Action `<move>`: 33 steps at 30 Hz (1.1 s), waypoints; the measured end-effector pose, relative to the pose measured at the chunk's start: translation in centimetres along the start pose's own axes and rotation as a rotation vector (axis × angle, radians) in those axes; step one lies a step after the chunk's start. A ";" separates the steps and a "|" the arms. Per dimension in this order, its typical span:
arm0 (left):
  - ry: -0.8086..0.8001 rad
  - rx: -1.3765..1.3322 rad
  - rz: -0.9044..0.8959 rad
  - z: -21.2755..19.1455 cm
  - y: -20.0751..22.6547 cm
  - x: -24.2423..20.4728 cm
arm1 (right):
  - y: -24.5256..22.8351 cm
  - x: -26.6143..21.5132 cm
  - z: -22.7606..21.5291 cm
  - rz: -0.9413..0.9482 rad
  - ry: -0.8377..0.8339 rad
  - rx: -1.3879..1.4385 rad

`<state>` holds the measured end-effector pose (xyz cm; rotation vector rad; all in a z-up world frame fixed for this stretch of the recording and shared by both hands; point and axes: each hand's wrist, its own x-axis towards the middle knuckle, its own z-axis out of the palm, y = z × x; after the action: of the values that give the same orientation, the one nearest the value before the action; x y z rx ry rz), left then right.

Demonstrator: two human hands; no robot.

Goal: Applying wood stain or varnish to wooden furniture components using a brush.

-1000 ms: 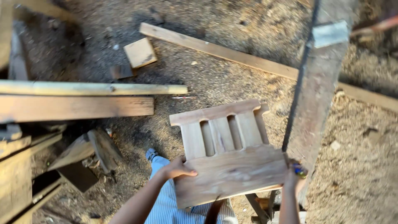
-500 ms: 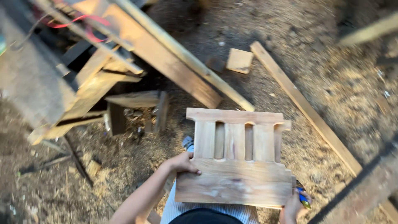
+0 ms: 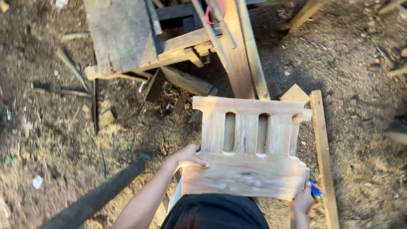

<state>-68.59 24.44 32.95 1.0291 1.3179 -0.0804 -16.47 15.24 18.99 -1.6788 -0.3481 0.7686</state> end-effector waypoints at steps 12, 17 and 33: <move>0.144 -0.601 0.057 -4.4 -7.0 -2.3 | -7.2 -0.9 17.0 0.044 -0.173 -0.174; 0.170 -0.563 0.131 -11.4 -13.8 -2.5 | -1.9 -4.4 22.7 -0.160 -0.249 -0.196; 0.241 -0.322 -0.084 -43.4 -31.1 -6.6 | 1.7 -26.6 53.6 -0.187 -0.274 -0.237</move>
<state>-121.32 31.56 24.95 0.7246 1.5337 0.1932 -71.39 39.04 20.83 -1.7310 -0.8032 0.8425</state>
